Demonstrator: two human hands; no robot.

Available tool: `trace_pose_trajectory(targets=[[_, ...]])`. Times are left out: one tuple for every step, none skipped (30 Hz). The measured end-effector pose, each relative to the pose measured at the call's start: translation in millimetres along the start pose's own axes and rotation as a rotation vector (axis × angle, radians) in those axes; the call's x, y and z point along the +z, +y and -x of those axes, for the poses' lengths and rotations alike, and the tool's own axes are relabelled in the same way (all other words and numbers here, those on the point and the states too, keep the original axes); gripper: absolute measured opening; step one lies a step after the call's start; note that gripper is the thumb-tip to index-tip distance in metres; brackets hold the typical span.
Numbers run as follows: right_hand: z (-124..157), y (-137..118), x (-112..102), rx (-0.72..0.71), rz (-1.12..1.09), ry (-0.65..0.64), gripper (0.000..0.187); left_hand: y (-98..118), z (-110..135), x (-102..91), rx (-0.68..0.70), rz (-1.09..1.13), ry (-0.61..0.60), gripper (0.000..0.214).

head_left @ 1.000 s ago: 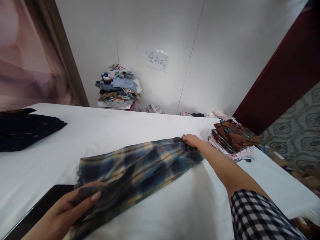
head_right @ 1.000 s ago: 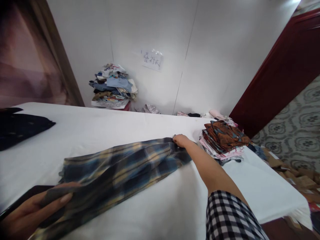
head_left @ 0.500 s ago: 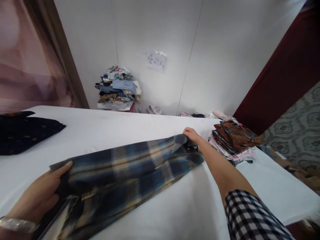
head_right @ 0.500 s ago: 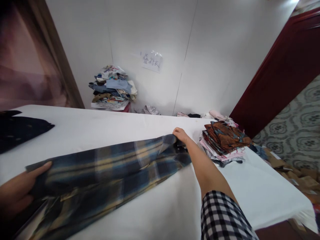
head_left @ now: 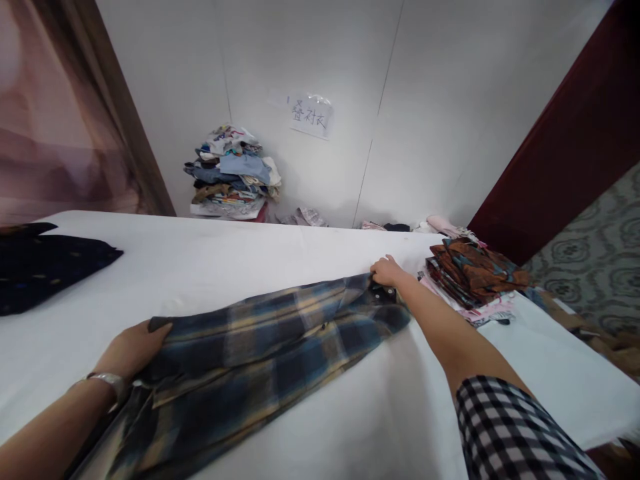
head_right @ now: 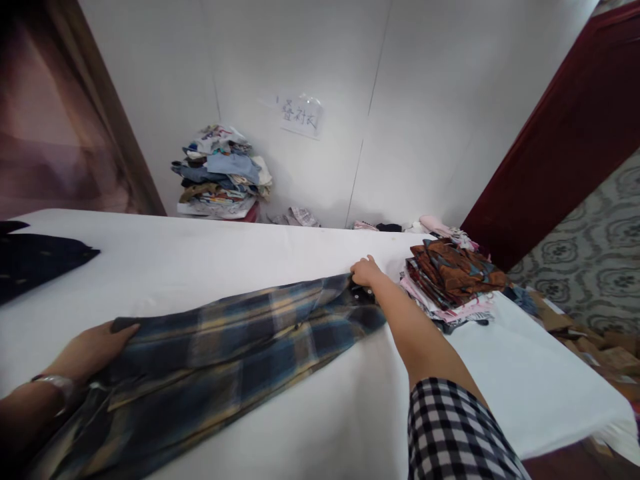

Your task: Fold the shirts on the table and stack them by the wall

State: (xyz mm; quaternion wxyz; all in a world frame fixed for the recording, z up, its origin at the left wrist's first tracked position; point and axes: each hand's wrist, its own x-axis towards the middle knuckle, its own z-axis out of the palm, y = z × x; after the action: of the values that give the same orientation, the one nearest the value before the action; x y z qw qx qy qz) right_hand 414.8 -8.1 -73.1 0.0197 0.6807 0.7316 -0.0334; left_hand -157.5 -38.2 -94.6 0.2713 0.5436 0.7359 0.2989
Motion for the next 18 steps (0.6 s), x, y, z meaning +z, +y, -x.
trace_pose_trajectory(targets=[[-2,0,2,0.022,0.013,0.012,0.022,5,4,-0.5,-0.008,-0.103,0.002,0.021],[-4,0,4,0.046,0.017,0.023,0.025,10,9,-1.1,-0.010,-0.187,-0.002,0.021],[-6,0,7,0.070,0.013,0.033,0.027,16,14,-1.7,-0.009,-0.242,-0.010,0.021],[-7,1,9,0.094,0.000,0.044,0.031,21,19,-2.4,-0.006,-0.262,-0.014,0.021],[-8,3,11,0.117,-0.019,0.057,0.037,26,24,-3.1,-0.011,-0.273,-0.014,0.023],[-8,5,12,0.144,-0.043,0.075,0.043,29,27,-3.8,-0.015,-0.282,-0.008,0.025],[-8,9,11,0.174,-0.068,0.097,0.048,32,29,-4.3,-0.008,-0.286,0.000,0.027],[-7,13,11,0.210,-0.092,0.119,0.052,33,30,-4.6,0.010,-0.282,0.009,0.029],[-5,17,9,0.247,-0.113,0.137,0.054,32,29,-4.5,0.031,-0.275,0.017,0.032],[-3,22,7,0.283,-0.131,0.149,0.054,31,27,-3.9,0.052,-0.267,0.021,0.034],[-2,26,6,0.312,-0.147,0.154,0.052,30,24,-2.9,0.064,-0.262,0.019,0.035],[0,28,4,0.334,-0.160,0.150,0.049,28,22,-1.6,0.061,-0.262,0.012,0.036],[1,30,4,0.348,-0.173,0.143,0.045,27,19,-0.2,0.049,-0.263,-0.001,0.036],[2,30,4,0.358,-0.185,0.132,0.041,27,18,0.9,0.036,-0.262,-0.020,0.034],[2,29,6,0.367,-0.194,0.119,0.038,28,17,1.5,0.031,-0.256,-0.040,0.032],[2,27,8,0.378,-0.201,0.105,0.038,29,16,1.1,0.040,-0.244,-0.053,0.029],[2,25,11,0.389,-0.205,0.092,0.039,31,16,-0.2,0.058,-0.239,-0.047,0.027],[1,22,15,0.402,-0.205,0.081,0.040,33,16,-2.3,0.084,-0.243,-0.018,0.025]])
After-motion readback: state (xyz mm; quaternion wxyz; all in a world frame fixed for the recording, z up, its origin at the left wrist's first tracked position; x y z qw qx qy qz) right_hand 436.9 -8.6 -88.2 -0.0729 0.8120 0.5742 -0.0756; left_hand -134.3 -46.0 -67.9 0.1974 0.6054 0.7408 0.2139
